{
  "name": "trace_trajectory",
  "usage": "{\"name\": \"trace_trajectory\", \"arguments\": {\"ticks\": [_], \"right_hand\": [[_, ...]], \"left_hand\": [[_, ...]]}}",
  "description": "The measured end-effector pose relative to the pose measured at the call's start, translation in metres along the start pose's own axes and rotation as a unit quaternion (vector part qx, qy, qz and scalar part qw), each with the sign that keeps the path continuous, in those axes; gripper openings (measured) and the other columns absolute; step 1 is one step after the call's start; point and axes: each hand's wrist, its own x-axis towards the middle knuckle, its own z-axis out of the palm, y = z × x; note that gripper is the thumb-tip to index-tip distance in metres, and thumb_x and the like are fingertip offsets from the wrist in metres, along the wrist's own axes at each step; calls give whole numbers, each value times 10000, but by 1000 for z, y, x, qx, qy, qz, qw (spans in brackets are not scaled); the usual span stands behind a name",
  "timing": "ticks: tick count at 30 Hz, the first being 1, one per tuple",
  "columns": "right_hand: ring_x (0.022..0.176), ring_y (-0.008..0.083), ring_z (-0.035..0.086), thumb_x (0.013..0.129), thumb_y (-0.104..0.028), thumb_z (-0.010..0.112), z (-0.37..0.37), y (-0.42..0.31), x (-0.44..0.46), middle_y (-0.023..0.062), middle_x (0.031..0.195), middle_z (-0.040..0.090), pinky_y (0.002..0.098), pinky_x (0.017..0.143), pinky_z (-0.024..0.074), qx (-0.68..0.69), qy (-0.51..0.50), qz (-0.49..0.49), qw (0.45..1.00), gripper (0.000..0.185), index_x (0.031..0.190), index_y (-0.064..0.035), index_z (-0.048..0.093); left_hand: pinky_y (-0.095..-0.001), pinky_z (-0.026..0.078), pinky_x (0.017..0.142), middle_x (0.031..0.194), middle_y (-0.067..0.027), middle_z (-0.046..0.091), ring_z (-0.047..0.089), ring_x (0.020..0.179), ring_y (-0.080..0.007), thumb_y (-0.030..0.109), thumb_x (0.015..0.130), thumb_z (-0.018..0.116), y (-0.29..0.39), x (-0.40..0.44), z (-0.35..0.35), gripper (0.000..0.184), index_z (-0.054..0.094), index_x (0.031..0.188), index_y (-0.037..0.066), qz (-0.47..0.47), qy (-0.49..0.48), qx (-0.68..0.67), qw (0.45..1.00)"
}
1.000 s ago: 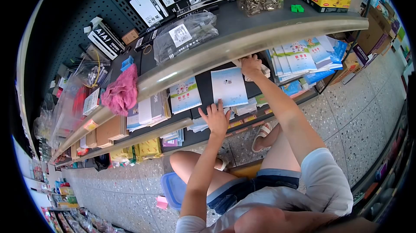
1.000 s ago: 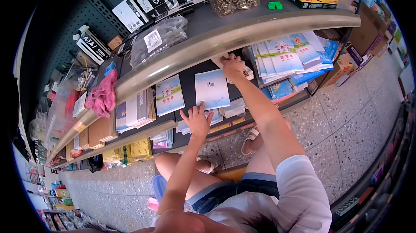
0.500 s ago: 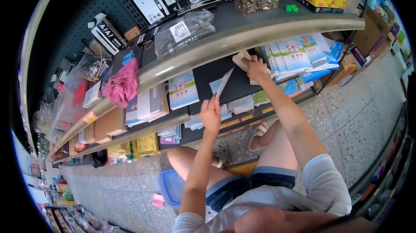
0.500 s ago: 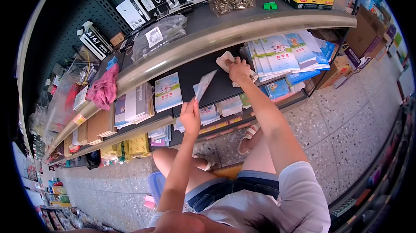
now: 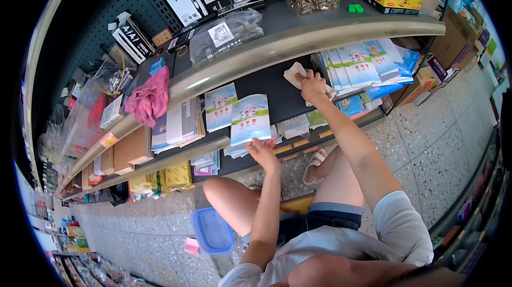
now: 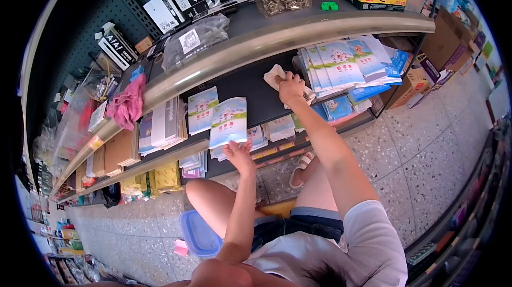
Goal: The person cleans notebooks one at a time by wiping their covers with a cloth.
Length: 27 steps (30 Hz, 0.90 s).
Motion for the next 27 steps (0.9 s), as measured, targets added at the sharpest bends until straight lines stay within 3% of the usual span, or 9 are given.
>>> {"name": "trace_trajectory", "arguments": {"ticks": [4,7,11,16,21,23,25,26,27], "right_hand": [[1152,337,455,812,-143,576,6,-2,-2,97,1272,436,481,923,415,-17,10,-2,1000,581,1356,-311,462],[1140,338,458,814,-152,570,10,-2,-6,99,1266,438,474,912,416,-35,17,-7,999,578,1358,-316,463],[1129,334,466,802,-134,568,6,0,-16,103,1261,441,474,898,426,-34,18,-26,999,581,1349,-308,480],[1072,329,495,763,-89,580,-9,11,-31,114,1202,474,479,844,453,52,9,-52,997,620,1332,-319,499],[1007,310,507,701,-56,611,-10,-30,-79,115,1160,496,463,773,454,54,77,-220,971,668,1314,-311,534],[1004,308,506,733,-86,599,-28,-54,-110,115,1171,501,452,797,443,71,118,-350,927,603,1298,-292,555],[1033,307,503,772,-133,580,-17,-72,-120,116,1189,502,447,837,432,69,156,-409,897,521,1270,-287,581],[1045,306,509,849,-204,488,-16,-80,-124,92,1124,542,426,867,422,55,159,-412,896,372,1177,-279,647],[1051,305,506,840,-195,504,-15,-83,-122,100,1150,535,432,866,421,44,143,-407,901,386,1192,-283,636]], "left_hand": [[-333,578,652,1048,-166,557,679,858,-340,216,1009,424,-28,-10,-8,218,305,1102,58,-93,-41,35,994],[-331,575,671,1049,-198,592,673,878,-334,215,1000,446,-39,-15,-5,248,355,1091,4,-150,-86,49,984],[-366,561,808,1069,-220,618,655,960,-315,247,966,541,-42,-6,-9,317,474,1118,-24,-235,-177,65,953],[-334,552,815,1098,-177,620,651,977,-275,290,937,598,-20,9,-28,398,488,1145,-31,-219,-169,69,959],[-338,558,807,1034,-150,646,663,961,-257,253,947,581,-2,24,-39,316,526,1112,-11,-186,-162,42,968],[-299,565,751,1004,-128,655,678,911,-236,192,955,562,-3,29,-41,232,543,1091,4,-185,-166,61,967],[-278,566,717,984,-120,659,683,891,-227,170,960,550,-5,34,-42,213,548,1098,8,-179,-170,92,965],[-274,566,703,969,-121,661,686,871,-223,163,963,541,-6,35,-42,210,549,1102,5,-176,-165,92,966],[-271,566,689,954,-121,663,688,850,-218,156,967,533,-8,35,-41,208,550,1107,3,-173,-159,91,968]]}}
